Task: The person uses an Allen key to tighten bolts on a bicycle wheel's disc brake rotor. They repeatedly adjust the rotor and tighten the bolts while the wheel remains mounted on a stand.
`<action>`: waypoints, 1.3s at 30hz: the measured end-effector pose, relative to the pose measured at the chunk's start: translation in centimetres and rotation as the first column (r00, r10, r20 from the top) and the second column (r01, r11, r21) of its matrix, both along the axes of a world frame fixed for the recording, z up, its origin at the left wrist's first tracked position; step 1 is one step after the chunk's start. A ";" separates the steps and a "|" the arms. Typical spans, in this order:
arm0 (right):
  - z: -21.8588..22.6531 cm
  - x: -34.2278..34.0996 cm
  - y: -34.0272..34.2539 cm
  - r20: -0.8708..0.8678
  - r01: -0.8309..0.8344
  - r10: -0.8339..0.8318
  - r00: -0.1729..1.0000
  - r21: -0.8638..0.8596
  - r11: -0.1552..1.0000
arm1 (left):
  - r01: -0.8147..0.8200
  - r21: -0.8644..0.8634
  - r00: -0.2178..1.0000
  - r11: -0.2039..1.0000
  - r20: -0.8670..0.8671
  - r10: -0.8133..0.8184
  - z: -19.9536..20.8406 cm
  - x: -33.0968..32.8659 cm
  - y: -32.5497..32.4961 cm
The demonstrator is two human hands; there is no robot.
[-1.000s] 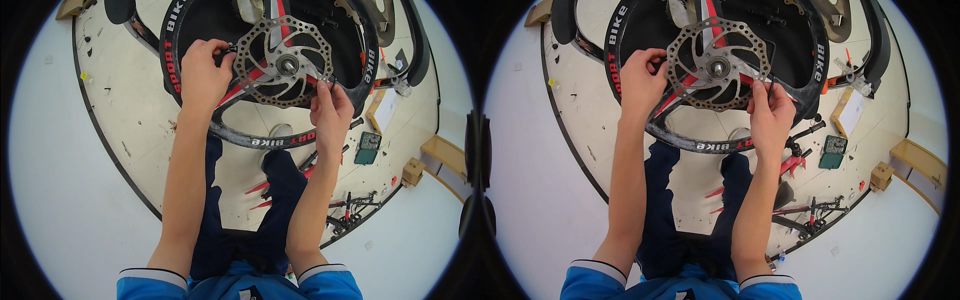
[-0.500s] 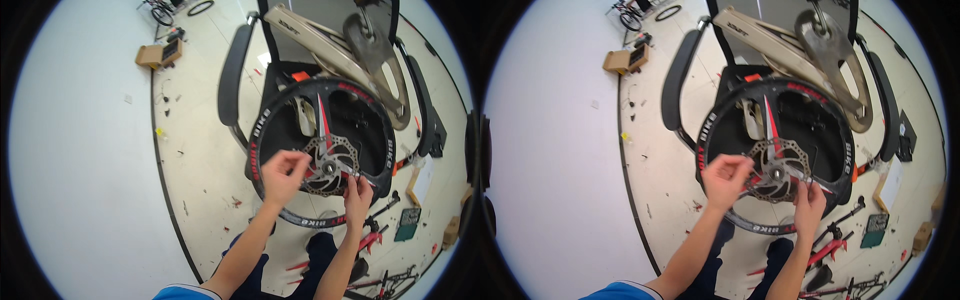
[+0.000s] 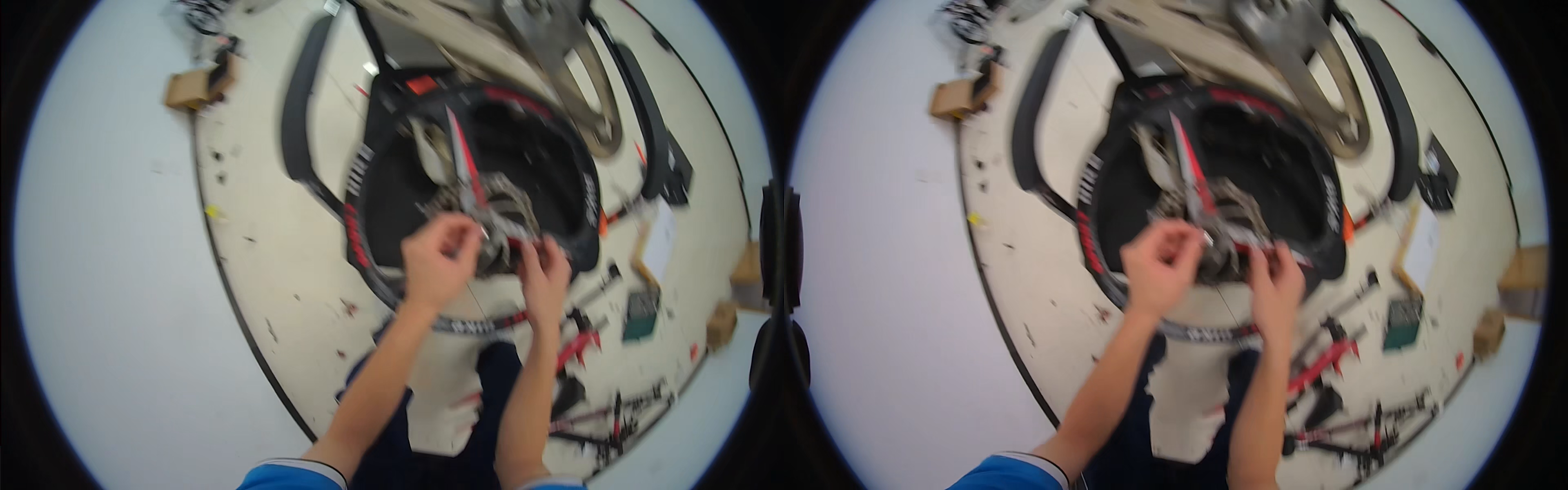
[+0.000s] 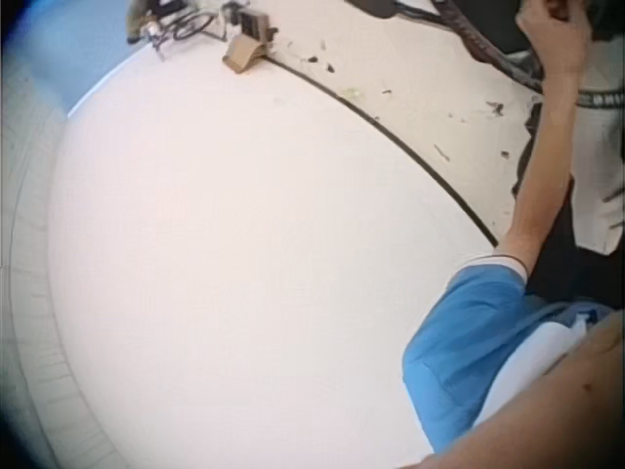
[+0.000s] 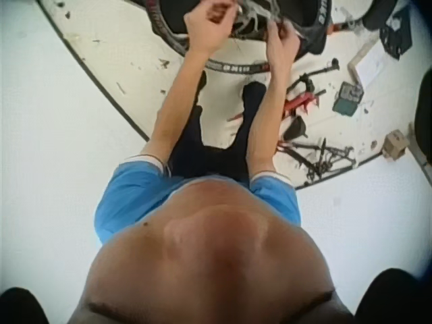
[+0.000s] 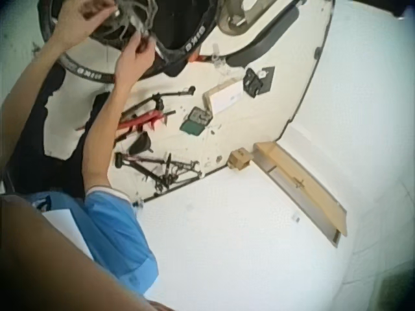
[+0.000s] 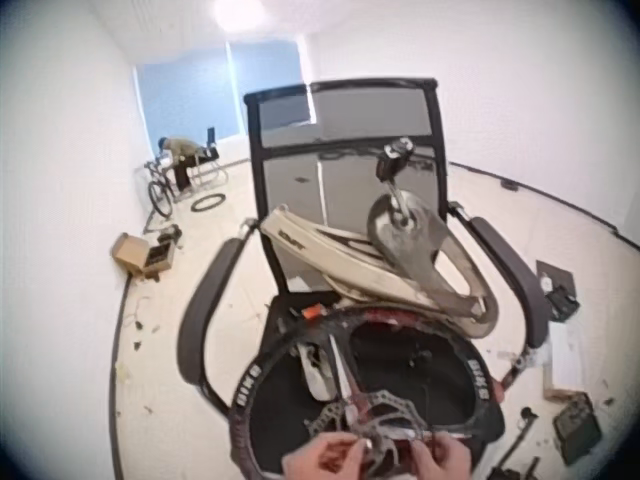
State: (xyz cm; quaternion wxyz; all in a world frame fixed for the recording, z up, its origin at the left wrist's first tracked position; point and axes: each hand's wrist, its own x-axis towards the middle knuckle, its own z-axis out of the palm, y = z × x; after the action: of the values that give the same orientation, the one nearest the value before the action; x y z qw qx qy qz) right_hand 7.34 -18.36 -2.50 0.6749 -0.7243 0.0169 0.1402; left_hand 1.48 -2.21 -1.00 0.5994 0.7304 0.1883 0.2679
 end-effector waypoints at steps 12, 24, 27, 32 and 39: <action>1.5 -0.6 0.4 0.072 0.075 -0.064 0.995 -0.155 0.985 | -0.091 -0.004 0.996 0.996 0.014 0.091 1.4 0.1 -1.2; 2.7 0.0 -1.1 -0.078 0.023 0.001 0.997 0.306 0.952 | -0.041 -0.171 0.999 0.984 0.012 0.044 1.4 0.2 -0.4; 3.2 -0.3 -0.9 -0.119 -0.109 0.163 0.979 0.368 0.923 | 0.007 -0.224 0.997 0.975 0.077 0.011 1.1 0.1 -0.1; 2.8 -0.8 -0.2 0.115 -0.265 0.240 0.964 0.354 0.897 | 0.105 -0.344 0.989 0.933 0.138 -0.060 2.1 -0.8 0.3; 3.6 -0.6 -1.8 -0.027 -0.155 0.227 0.974 0.653 0.742 | 0.265 -0.462 0.960 0.846 0.208 -0.188 2.5 -1.6 1.4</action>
State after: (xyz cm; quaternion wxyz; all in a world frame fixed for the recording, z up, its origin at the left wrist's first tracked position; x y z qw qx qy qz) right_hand 6.77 -20.14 1.13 0.8631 -0.4367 -0.0716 0.2433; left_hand -0.12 -0.83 1.49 0.8034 0.5508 0.1147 0.1950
